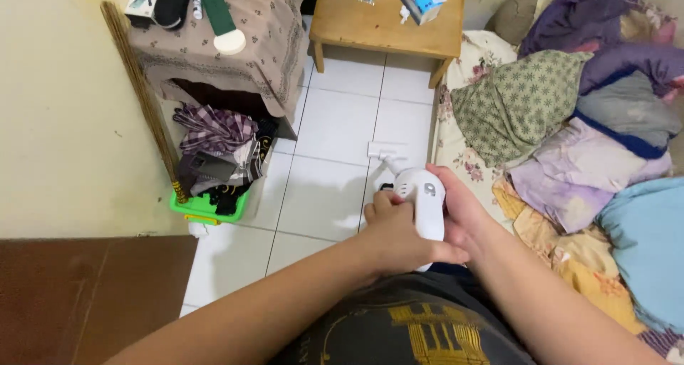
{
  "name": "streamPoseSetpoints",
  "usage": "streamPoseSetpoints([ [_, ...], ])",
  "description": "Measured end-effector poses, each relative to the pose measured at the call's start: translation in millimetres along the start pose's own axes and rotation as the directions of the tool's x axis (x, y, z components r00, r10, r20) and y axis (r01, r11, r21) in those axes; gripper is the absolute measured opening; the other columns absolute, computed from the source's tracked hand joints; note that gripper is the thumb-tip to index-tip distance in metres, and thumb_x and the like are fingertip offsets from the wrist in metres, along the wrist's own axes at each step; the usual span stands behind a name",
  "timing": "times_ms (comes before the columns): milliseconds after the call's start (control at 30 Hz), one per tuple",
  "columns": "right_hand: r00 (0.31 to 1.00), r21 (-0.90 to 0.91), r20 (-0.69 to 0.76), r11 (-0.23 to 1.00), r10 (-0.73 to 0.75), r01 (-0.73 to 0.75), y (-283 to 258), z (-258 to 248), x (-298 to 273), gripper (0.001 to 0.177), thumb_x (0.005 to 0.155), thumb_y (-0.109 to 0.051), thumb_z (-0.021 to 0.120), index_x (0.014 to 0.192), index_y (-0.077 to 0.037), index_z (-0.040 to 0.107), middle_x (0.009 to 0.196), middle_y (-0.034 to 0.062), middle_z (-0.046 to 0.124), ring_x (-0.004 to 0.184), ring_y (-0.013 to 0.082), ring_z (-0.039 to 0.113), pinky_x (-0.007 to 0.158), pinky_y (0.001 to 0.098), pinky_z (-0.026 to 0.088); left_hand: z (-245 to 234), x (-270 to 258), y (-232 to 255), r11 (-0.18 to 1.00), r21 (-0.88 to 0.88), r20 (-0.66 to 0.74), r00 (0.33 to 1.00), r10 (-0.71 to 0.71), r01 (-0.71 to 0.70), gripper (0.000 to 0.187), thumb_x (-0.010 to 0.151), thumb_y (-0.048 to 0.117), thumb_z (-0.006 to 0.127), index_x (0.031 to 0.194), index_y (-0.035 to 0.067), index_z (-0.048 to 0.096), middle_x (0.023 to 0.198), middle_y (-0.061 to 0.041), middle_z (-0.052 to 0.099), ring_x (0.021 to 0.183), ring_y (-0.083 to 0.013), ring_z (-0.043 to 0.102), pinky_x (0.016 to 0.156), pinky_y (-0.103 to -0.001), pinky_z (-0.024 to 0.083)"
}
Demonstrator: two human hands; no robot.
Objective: Vacuuming the floor in a room using a handheld vacuum cleaner.
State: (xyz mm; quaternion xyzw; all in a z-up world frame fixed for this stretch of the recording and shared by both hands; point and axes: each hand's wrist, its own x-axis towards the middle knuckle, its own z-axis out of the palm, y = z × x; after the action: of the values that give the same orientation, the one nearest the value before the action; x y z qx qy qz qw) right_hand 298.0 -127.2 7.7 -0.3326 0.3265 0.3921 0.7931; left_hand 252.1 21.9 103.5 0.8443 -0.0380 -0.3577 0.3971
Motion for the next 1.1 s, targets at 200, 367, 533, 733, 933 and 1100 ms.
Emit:
streamPoseSetpoints([
  [200,0.990,-0.090,-0.108,0.993,-0.086,0.077,18.4,19.2,-18.4,0.055,0.098,-0.054,0.048,0.115,-0.005,0.066,0.106,0.0176,0.070,0.096,0.0337,0.068,0.088,0.0482,0.058,12.7,-14.1,-24.6,0.860,-0.499,-0.091,0.993,0.074,-0.110,0.048,0.060,0.026,0.076,0.101,0.001,0.074,0.109,-0.016,0.068,0.101,-0.0267,0.063,0.083,-0.039,0.054],
  [367,0.988,-0.097,-0.116,0.991,-0.101,0.090,1.9,12.3,-3.6,0.049,0.099,-0.052,0.053,0.117,-0.008,0.066,0.111,0.0143,0.071,0.103,0.0317,0.069,0.095,0.0495,0.056,3.0,3.7,-24.2,0.759,-0.641,-0.086,0.994,0.071,-0.109,0.048,0.059,0.012,0.072,0.105,-0.001,0.068,0.095,-0.010,0.071,0.083,-0.0193,0.068,0.067,-0.033,0.056],
  [533,0.988,-0.025,-0.139,0.998,-0.061,0.058,-40.0,18.0,21.5,0.060,0.094,-0.060,0.048,0.119,-0.009,0.065,0.112,0.0163,0.071,0.102,0.0336,0.069,0.095,0.0508,0.055,-3.7,61.1,-22.3,0.840,-0.529,-0.165,0.985,0.040,-0.123,0.055,0.061,0.012,0.079,0.112,0.000,0.064,0.110,-0.009,0.061,0.094,-0.0207,0.066,0.077,-0.034,0.058],
  [733,0.989,-0.108,-0.110,0.991,-0.096,0.084,-118.8,17.8,62.1,0.052,0.098,-0.050,0.052,0.126,-0.007,0.062,0.119,0.0152,0.070,0.111,0.0330,0.067,0.103,0.0504,0.052,-44.1,141.1,1.6,0.776,-0.624,-0.158,0.987,-0.009,-0.092,0.057,0.059,0.009,0.075,0.114,0.001,0.061,0.108,-0.009,0.062,0.090,-0.0222,0.068,0.069,-0.034,0.059],
  [933,0.998,-0.054,-0.047,0.998,-0.043,0.040,-188.6,3.4,121.0,0.059,0.102,-0.056,0.044,0.129,-0.005,0.058,0.118,0.0180,0.067,0.111,0.0349,0.065,0.103,0.0500,0.049,-65.4,225.4,16.2,0.756,-0.647,-0.130,0.991,0.015,-0.096,0.044,0.061,0.007,0.073,0.103,-0.004,0.064,0.086,-0.013,0.069,0.072,-0.0214,0.068,0.061,-0.034,0.056],
  [1100,0.994,-0.198,-0.106,0.980,-0.018,-0.003,-228.7,19.7,133.1,0.067,0.101,-0.061,0.029,0.131,-0.009,0.058,0.118,0.0165,0.069,0.112,0.0351,0.064,0.101,0.0518,0.048,-90.8,263.9,30.6,0.832,-0.554,-0.092,0.995,-0.046,-0.013,0.041,0.061,0.004,0.076,0.101,0.000,0.064,0.084,-0.007,0.065,0.069,-0.0184,0.066,0.058,-0.035,0.055],
])
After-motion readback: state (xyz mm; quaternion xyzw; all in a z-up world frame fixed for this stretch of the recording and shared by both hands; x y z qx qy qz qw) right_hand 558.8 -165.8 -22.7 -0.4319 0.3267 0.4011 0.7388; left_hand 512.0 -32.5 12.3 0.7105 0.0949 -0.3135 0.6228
